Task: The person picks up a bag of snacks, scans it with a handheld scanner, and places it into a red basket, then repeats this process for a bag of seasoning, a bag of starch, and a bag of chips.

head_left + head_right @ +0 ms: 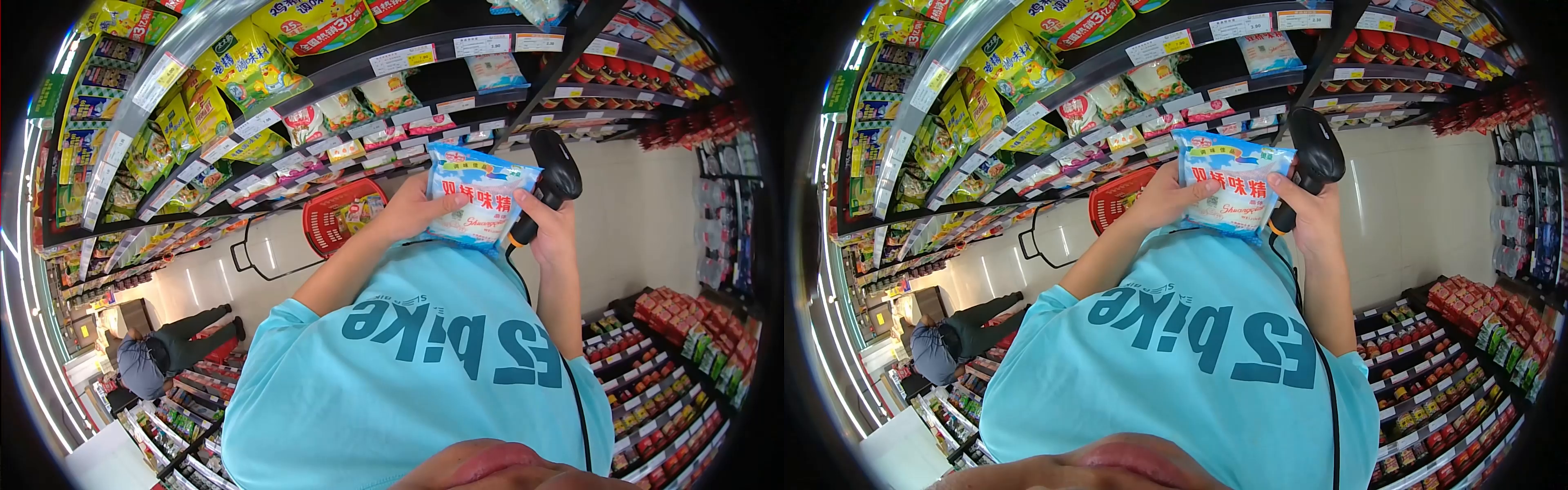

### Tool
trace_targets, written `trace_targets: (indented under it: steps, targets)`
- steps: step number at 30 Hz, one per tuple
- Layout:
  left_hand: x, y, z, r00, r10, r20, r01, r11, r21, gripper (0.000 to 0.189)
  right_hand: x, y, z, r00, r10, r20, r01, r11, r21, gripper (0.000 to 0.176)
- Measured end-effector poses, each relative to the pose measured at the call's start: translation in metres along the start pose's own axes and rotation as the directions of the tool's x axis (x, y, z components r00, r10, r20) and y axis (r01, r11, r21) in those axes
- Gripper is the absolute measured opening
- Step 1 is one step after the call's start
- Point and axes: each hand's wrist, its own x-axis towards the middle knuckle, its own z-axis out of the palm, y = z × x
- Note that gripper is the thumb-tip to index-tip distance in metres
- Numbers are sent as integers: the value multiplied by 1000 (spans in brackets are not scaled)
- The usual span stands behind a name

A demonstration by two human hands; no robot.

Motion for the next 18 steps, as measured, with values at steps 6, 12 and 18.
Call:
trace_targets:
  steps: [6,12,18]
  targets:
    - [0,-1,-2,1000,23,-7,-23,1000,0,44,-3,1,1,1000,-26,-11,25,999,-39,44]
    - [1,0,-8,995,94,-18,-94,996,2,40,-6,0,3,999,-46,26,49,994,-99,41]
    - [-1,0,-13,985,168,-26,-164,981,105,29,-9,-1,5,998,-39,43,45,988,-146,42]
